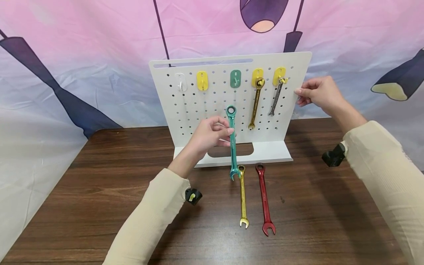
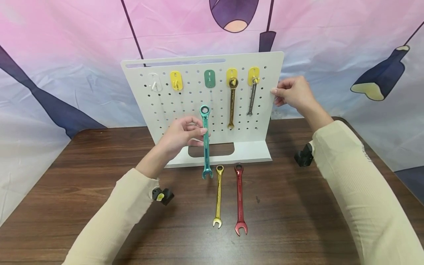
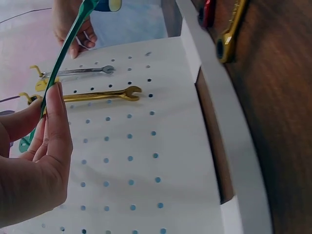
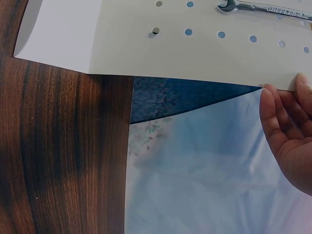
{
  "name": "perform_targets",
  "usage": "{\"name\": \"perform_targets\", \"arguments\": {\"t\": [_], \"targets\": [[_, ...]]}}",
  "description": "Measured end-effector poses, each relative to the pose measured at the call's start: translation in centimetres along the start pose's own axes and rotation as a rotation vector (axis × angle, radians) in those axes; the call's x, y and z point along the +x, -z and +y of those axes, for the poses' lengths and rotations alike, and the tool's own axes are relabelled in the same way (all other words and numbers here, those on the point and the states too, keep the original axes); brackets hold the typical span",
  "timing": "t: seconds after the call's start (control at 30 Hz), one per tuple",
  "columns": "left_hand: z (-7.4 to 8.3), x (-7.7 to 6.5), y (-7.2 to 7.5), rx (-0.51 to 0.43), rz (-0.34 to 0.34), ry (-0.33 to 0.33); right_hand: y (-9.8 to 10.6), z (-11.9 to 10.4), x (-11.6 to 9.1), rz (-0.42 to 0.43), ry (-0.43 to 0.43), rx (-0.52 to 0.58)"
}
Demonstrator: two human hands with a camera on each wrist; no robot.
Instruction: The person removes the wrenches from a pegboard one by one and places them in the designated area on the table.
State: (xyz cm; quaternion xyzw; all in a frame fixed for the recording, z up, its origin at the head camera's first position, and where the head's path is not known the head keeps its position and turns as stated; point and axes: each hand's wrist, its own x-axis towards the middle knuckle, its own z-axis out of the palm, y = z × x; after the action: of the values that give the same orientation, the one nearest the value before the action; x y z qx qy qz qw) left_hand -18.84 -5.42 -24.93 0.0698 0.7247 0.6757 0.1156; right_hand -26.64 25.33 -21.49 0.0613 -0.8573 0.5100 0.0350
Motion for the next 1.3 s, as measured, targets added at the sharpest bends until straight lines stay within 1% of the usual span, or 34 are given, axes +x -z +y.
{"name": "perform_targets", "arguments": {"t": [0.27, 0.43, 0.53, 0.77, 1.0, 1.23, 1.3], "targets": [[-1.4, -0.4, 0.2, -0.015, -0.040, 0.076, 0.0, 0.0, 0.0, -0.001, 0.002, -0.004], [-2.4, -0.9, 0.4, -0.007, -0.077, 0.099, 0.1, 0.0, 0.0, -0.001, 0.001, 0.016], [-3.1, -1.2, 0.5, 0.002, -0.086, 0.109, 0.1, 0.0, 0.0, 0.001, -0.002, 0.029], [-4.3, -1.9, 0.5, 0.006, -0.095, 0.170, 0.0, 0.0, 0.0, 0.005, 0.001, 0.010], [-5.1, -2.6, 0.6, 0.006, -0.107, 0.204, 0.0, -0.1, 0.0, 0.004, 0.014, 0.017], [-6.0, -3.0, 0.6, 0.000, -0.120, 0.203, 0.0, -0.1, 0.0, 0.005, 0.007, 0.022], [-6.1, -3.0, 0.6, -0.008, -0.120, 0.212, 0.0, 0.0, 0.0, 0.004, 0.007, 0.024]]}}
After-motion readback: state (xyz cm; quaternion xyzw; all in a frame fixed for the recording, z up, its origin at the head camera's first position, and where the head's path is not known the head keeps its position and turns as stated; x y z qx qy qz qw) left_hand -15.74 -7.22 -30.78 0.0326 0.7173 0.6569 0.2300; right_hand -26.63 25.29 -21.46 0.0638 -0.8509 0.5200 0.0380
